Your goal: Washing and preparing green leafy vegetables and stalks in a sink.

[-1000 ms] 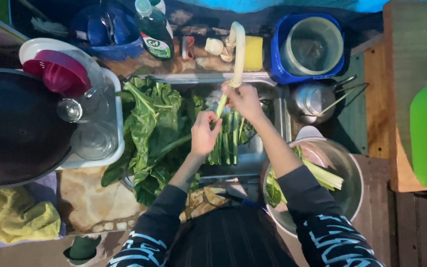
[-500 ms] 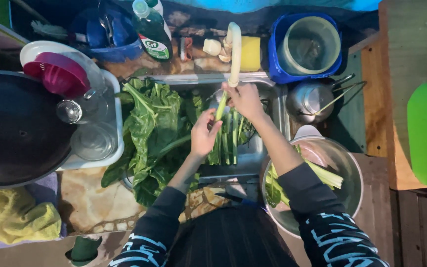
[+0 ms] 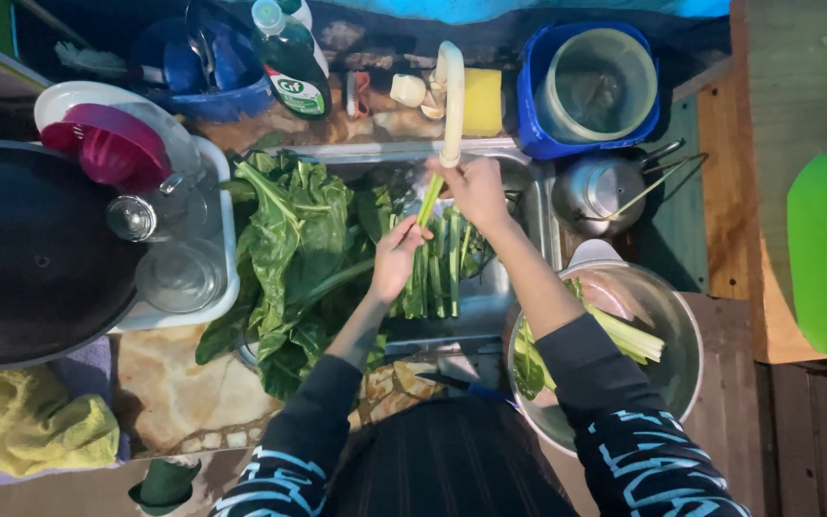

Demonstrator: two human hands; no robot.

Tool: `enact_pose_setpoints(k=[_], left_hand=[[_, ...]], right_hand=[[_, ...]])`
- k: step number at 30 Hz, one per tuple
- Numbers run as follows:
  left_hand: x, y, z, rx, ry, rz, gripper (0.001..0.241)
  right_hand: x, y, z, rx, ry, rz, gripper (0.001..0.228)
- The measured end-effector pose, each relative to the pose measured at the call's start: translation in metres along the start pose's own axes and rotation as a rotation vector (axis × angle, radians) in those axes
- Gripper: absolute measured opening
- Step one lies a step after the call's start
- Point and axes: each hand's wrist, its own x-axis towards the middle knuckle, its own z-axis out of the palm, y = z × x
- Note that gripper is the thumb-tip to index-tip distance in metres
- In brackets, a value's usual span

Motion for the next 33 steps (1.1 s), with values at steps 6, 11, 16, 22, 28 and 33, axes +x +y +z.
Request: enact_pose_setpoints(k=[6, 11, 16, 22, 28, 33], left_hand=[[0.046, -0.003, 0.02, 0.027, -0.011, 0.02, 0.025], [0.088, 0.007, 0.031, 0.035, -0.13, 0.013, 0.038], [0.113, -0.005, 0.046, -0.045, -0.153, 0.077, 0.032], [0.088, 0.005, 0.028, 0.107, -0.194, 0.187, 0.037], [0.065, 0.008, 0.002, 0.326, -0.107, 0.102, 0.037], [0.062, -0.005, -0.011, 0.301, -0.057, 0.226, 0.032]], right_hand=[[-0.002, -0.039, -0.013, 0.016, 0.082, -0.062, 0.029], [0.003, -0.01, -0.023, 0.08, 0.081, -0.16, 0.028], [0.004, -0.031, -0.039, -0.032, 0.203, -0.061, 0.026], [0.012, -0.05, -0.054, 0.188, 0.269, -0.148, 0.024], [0.017, -0.027, -0.05, 0.347, 0.365, -0.185, 0.025], [0.017, 0.015, -0.022, 0.32, 0.142, -0.09, 0.025]])
